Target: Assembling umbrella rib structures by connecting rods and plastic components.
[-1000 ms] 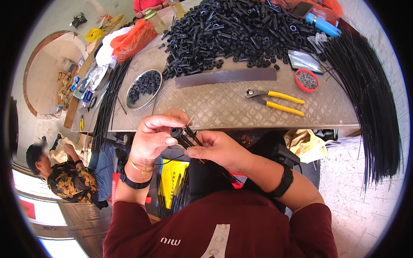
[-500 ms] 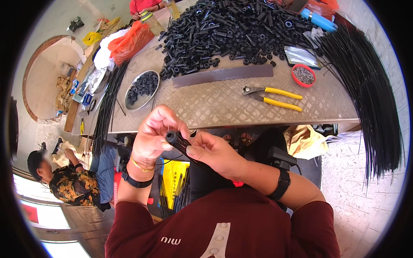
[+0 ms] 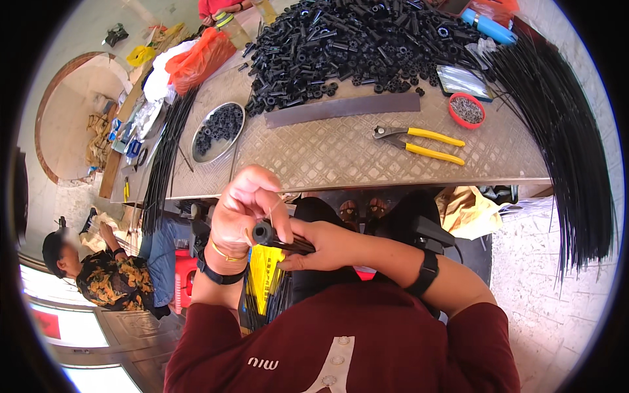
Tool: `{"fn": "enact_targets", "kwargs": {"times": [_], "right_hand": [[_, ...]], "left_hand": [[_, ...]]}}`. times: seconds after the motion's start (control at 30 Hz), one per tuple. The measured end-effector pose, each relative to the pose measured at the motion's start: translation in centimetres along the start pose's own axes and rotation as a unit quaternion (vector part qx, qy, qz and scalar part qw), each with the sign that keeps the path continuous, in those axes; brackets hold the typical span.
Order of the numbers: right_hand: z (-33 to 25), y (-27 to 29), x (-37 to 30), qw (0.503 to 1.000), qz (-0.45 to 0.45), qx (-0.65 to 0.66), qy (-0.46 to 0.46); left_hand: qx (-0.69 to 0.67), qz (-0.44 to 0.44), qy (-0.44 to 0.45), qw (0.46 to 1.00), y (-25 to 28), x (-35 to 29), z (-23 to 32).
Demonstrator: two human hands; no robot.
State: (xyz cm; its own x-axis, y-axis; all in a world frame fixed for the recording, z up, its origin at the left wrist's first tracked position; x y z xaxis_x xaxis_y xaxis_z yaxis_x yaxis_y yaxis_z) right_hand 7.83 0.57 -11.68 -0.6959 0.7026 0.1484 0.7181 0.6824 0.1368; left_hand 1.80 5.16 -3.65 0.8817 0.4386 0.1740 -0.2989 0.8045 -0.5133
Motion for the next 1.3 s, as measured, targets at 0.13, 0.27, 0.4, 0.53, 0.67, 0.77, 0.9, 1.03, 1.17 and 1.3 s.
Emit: {"fn": "enact_targets", "kwargs": {"times": [0.13,0.27,0.4,0.53,0.67,0.77,0.9,1.03,1.17,1.3], "right_hand": [[1.7,-0.2,0.5,0.994,0.04,0.076,-0.064],[1.4,1.4,0.7,0.979,0.151,0.076,-0.11],[2.2,1.2,0.9,0.983,0.152,0.034,-0.092],[1.8,0.5,1.4,0.994,0.077,0.013,-0.08],[2.2,0.0,1.5,0.995,0.039,0.024,-0.085],[2.2,0.3,1.5,0.996,0.058,0.01,-0.063],[2.6,1.2,1.0,0.984,0.154,0.026,-0.091],[3.3,1.8,1.0,0.979,0.203,0.001,-0.005],[-0.3,3.6,-0.6,0.99,0.106,-0.093,0.024],[-5.8,6.4,-3.1,0.95,0.247,-0.163,0.096]], "left_hand": [[-0.018,0.05,0.019,0.998,-0.9,-0.1,-0.4],[0.125,0.157,-0.064,0.978,0.0,-1.0,0.4],[0.247,0.185,-0.09,0.947,-0.3,-1.9,0.8],[0.324,0.132,-0.097,0.932,-0.7,-1.6,1.7],[0.34,0.101,-0.074,0.932,-1.1,-1.4,1.8],[0.299,0.093,-0.097,0.945,-1.1,-1.1,1.2],[0.256,0.167,-0.072,0.949,-0.8,-1.1,-0.3],[0.314,0.206,-0.084,0.923,-1.2,-0.7,-2.2],[0.291,0.247,-0.075,0.921,0.7,-1.3,-2.9],[0.326,0.247,-0.056,0.911,1.2,-1.2,-3.0]]}}
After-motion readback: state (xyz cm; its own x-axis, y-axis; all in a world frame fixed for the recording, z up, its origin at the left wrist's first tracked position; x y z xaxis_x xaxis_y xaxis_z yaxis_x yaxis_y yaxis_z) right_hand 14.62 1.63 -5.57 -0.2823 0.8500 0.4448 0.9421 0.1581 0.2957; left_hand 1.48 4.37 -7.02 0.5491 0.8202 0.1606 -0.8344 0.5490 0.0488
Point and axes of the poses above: each hand's wrist, its own x-axis towards the middle knuckle, its own y-axis out of the back of the hand, z = x × y, the point moved 7 cm from there along x, towards the middle knuckle, and after that the axes turned 4 degrees about y, right-handed, at the moved point
